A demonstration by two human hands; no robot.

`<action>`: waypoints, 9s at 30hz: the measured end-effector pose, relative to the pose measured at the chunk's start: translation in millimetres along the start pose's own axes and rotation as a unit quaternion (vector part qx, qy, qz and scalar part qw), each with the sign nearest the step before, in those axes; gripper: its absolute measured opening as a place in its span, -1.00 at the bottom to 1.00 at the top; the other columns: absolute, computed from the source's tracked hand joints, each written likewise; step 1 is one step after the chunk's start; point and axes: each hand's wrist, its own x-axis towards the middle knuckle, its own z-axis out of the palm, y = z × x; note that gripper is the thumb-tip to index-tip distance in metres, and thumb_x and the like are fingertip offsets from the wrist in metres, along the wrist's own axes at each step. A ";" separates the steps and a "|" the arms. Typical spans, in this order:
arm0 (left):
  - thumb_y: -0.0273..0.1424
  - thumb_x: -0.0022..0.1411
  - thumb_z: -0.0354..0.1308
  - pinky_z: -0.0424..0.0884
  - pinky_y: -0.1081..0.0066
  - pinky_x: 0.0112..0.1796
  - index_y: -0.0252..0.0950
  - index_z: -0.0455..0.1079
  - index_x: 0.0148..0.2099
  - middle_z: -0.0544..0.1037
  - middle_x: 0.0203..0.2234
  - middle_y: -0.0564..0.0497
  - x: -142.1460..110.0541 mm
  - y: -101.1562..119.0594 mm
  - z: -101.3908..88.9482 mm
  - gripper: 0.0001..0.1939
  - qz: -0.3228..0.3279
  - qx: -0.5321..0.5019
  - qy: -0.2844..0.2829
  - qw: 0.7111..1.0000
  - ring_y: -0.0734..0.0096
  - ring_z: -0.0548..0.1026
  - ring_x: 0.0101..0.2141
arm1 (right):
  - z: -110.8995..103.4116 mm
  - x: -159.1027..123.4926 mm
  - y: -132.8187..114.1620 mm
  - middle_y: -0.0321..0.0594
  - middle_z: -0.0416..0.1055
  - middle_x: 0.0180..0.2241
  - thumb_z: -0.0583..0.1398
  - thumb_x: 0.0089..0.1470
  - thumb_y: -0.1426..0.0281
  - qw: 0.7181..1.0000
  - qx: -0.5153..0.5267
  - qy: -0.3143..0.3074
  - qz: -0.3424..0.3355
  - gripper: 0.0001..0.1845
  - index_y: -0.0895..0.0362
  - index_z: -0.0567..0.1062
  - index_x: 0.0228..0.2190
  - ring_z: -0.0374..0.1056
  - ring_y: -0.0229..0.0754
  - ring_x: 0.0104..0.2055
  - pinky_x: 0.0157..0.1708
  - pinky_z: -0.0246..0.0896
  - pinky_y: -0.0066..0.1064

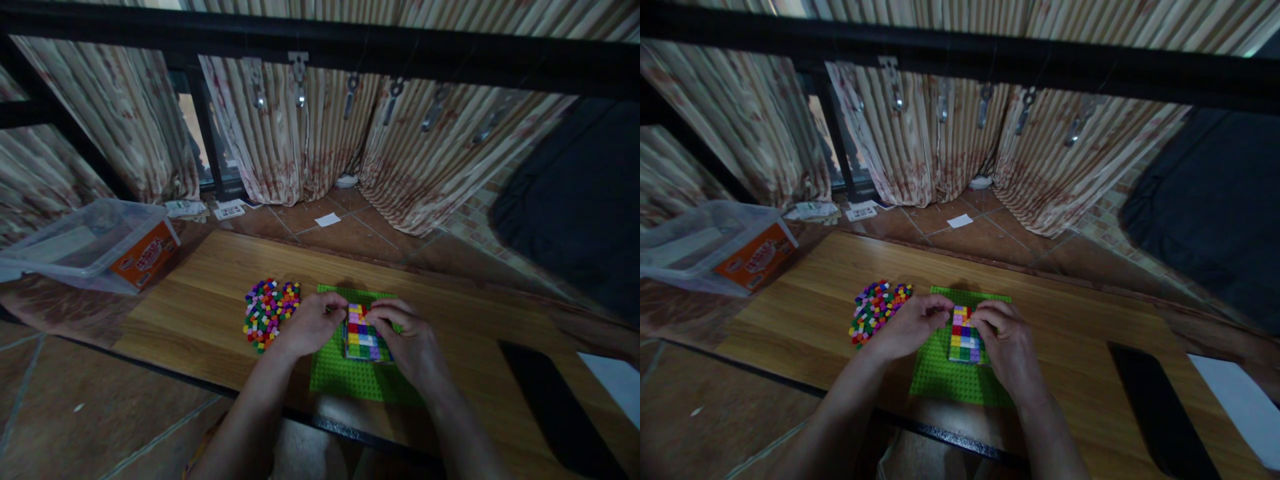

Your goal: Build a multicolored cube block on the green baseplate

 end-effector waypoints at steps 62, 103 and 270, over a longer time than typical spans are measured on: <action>-0.50 0.10 0.07 0.33 0.39 -0.12 -0.34 0.52 -0.25 0.57 -0.29 -0.18 9.5 -42.0 -88.8 -0.79 -0.132 0.378 0.177 0.899 0.22 0.51 -0.17 | -2.9 -3.7 8.4 -0.25 0.57 -0.24 0.18 0.07 0.09 0.986 0.058 0.091 0.127 -0.69 0.01 0.59 -0.31 0.48 -0.07 -0.18 -0.12 0.36 -0.28; -0.39 0.10 0.21 0.36 0.46 -0.38 -0.37 0.39 -0.09 0.59 -0.39 -0.03 4.6 26.5 1.0 -0.70 -0.027 -0.207 0.019 0.978 0.48 0.47 -0.45 | -6.8 -1.7 -18.6 -0.27 0.45 -0.27 0.21 0.13 0.32 0.989 0.130 0.071 0.019 -0.88 0.00 0.57 -0.33 0.38 -0.19 -0.17 -0.15 0.27 -0.34; -0.34 -0.14 0.42 0.42 0.44 -0.27 -0.35 0.56 -0.30 0.58 -0.46 -0.01 10.2 31.6 9.7 -0.70 -0.068 -0.440 0.071 0.893 0.49 0.51 -0.41 | -5.0 -1.5 -29.4 -0.24 0.51 -0.26 0.21 0.10 0.32 0.987 0.111 0.114 0.013 -0.85 0.02 0.53 -0.25 0.44 -0.18 -0.22 -0.19 0.34 -0.34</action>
